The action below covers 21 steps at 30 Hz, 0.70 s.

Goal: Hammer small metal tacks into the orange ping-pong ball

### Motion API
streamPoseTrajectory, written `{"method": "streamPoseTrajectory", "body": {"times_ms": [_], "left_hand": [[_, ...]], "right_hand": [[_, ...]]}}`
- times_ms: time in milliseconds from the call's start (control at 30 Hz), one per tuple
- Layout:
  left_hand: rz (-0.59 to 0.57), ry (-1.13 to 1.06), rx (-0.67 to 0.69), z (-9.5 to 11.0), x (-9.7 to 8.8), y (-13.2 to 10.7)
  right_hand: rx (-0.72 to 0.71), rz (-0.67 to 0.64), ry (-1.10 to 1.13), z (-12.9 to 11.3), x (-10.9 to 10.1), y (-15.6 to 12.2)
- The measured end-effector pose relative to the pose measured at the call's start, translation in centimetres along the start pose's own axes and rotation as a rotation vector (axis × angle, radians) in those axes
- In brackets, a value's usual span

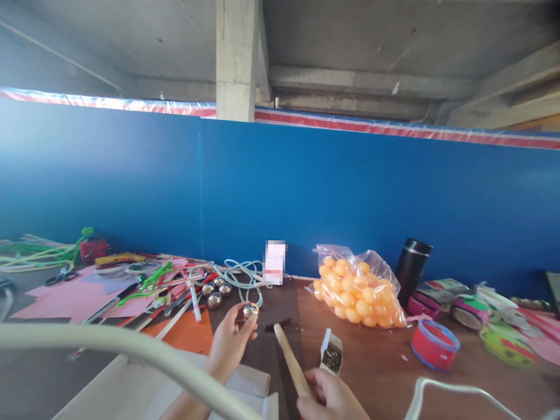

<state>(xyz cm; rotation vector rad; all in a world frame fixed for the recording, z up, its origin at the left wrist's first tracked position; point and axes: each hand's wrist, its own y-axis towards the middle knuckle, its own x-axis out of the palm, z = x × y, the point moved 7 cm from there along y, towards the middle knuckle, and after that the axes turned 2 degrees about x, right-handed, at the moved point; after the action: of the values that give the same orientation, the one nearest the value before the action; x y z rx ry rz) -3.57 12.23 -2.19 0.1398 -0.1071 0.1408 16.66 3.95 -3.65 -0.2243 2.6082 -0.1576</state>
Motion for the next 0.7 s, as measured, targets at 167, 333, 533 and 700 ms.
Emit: {"method": "streamPoseTrajectory", "body": {"times_ms": [167,333,533,700], "left_hand": [[-0.016,0.031,-0.003,0.5,0.3,-0.4],[-0.027,0.049,-0.006,0.8,0.5,-0.6],[-0.037,0.067,-0.021,0.8,0.7,-0.9],[-0.039,0.063,-0.030,1.0,0.9,-1.2]], "right_hand": [[-0.033,0.153,-0.368,-0.4,-1.8,-0.4],[-0.050,0.414,-0.404,-0.9,-6.7,-0.8],[-0.031,0.608,-0.443,0.2,-10.7,-0.6],[0.043,0.596,-0.532,0.2,-10.0,-0.2]]}}
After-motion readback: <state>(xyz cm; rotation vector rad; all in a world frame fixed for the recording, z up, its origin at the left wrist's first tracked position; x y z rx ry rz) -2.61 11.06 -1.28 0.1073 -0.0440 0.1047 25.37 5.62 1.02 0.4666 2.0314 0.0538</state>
